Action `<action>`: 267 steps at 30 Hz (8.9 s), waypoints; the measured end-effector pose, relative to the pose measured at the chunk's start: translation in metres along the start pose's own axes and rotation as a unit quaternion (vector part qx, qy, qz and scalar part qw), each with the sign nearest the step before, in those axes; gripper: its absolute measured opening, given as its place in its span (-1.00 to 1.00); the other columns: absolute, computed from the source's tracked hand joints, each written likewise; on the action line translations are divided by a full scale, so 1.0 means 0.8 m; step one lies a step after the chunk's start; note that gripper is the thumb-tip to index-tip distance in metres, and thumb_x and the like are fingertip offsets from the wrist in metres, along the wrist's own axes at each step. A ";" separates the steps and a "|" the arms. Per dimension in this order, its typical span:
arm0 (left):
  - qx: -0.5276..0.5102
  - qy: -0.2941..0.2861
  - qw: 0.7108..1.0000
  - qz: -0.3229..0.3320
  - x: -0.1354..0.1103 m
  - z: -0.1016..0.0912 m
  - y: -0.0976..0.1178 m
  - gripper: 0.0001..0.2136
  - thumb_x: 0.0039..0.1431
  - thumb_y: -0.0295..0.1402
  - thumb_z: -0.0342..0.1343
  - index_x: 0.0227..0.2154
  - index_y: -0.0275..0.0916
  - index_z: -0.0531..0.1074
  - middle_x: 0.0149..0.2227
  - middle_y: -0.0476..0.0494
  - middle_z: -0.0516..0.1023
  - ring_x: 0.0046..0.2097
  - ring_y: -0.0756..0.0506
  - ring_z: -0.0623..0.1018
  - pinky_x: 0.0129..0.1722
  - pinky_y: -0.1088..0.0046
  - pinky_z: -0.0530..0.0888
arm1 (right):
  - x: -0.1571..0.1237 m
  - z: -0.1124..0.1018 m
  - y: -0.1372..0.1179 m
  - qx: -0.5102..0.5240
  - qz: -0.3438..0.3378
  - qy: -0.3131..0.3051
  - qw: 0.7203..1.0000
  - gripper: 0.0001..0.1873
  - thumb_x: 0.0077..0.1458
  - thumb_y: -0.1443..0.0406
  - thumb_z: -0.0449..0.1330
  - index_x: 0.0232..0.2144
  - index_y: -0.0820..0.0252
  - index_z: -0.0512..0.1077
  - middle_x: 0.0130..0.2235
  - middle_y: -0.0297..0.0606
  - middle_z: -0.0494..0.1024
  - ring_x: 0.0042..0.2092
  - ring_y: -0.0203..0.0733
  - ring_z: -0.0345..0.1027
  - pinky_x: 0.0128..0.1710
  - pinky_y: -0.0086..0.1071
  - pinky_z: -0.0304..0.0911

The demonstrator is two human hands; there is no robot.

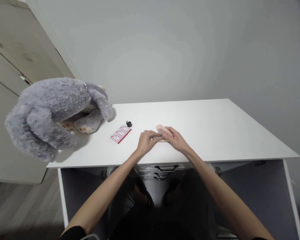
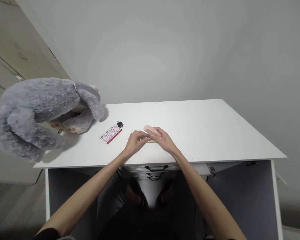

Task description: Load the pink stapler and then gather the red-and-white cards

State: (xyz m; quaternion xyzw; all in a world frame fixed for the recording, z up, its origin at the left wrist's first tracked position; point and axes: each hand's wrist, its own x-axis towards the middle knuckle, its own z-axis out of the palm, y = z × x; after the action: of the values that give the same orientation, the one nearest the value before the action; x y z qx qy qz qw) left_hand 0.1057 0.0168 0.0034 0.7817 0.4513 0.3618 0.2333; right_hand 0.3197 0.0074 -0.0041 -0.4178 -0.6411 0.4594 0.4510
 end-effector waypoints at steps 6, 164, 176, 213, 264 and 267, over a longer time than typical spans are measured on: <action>-0.017 -0.005 1.000 0.000 0.005 0.013 0.010 -0.84 0.24 -0.14 0.39 -0.21 -0.05 0.73 -0.15 -0.09 0.75 -0.07 -0.22 0.63 0.02 0.18 0.47 | 0.000 -0.007 0.003 0.014 -0.001 0.005 1.000 -0.40 0.24 -0.12 0.30 0.16 0.08 0.44 0.12 -0.13 0.62 0.13 0.03 0.49 0.17 -0.08 0.41; -0.561 0.126 0.789 -0.216 -0.052 -0.024 0.012 -0.62 0.33 0.03 0.12 -0.17 -0.22 0.50 0.01 -0.26 0.66 0.15 -0.26 0.63 0.26 0.17 0.43 | -0.014 0.109 -0.005 -0.028 -0.068 0.038 0.997 -0.74 0.23 0.05 0.40 -0.12 0.00 0.70 0.27 -0.09 0.44 0.36 0.10 0.31 0.44 0.03 0.17; 0.239 0.220 0.945 -0.042 -0.113 -0.130 -0.038 -0.58 0.26 -0.24 0.24 0.12 -0.25 0.36 0.22 -0.46 0.36 0.29 -0.43 0.35 0.31 -0.17 0.31 | -0.036 0.108 -0.009 0.003 -0.075 0.038 0.996 -0.76 0.25 0.07 0.38 -0.15 0.04 0.69 0.14 -0.10 0.58 0.16 0.01 0.51 0.21 -0.08 0.45; 0.026 0.064 0.997 -0.030 -0.119 -0.087 -0.018 -0.30 0.13 -0.12 0.46 0.25 -0.13 0.28 0.23 -0.32 0.48 0.25 -0.32 0.52 0.27 0.01 0.46 | -0.037 0.101 -0.023 0.039 -0.050 -0.028 0.998 -0.70 0.22 0.04 0.40 -0.10 0.04 0.70 0.22 -0.11 0.54 0.26 0.03 0.46 0.29 -0.09 0.42; -0.335 0.167 0.912 -0.166 -0.100 -0.093 -0.021 -0.58 0.02 -0.09 0.49 -0.24 -0.17 0.44 -0.17 -0.05 0.60 -0.13 -0.08 0.64 0.02 0.28 0.60 | -0.037 0.099 -0.024 0.160 0.031 -0.040 0.986 -0.65 0.12 0.02 0.46 -0.16 0.09 0.65 0.14 -0.10 0.67 0.19 0.01 0.55 0.27 -0.06 0.41; -0.314 0.170 0.917 -0.179 -0.100 -0.094 -0.018 -0.55 0.02 -0.02 0.48 -0.23 -0.20 0.47 -0.17 -0.09 0.63 -0.14 -0.11 0.66 -0.02 0.28 0.61 | -0.036 0.100 -0.023 0.167 0.032 -0.035 0.985 -0.65 0.11 0.02 0.47 -0.17 0.10 0.65 0.13 -0.09 0.67 0.18 0.02 0.54 0.26 -0.07 0.41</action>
State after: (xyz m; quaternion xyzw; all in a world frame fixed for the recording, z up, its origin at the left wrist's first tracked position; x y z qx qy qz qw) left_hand 0.0136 -0.0433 0.0124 0.5013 0.4799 0.5646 0.4468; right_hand 0.2478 -0.0415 -0.0057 -0.3412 -0.5570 0.5883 0.4767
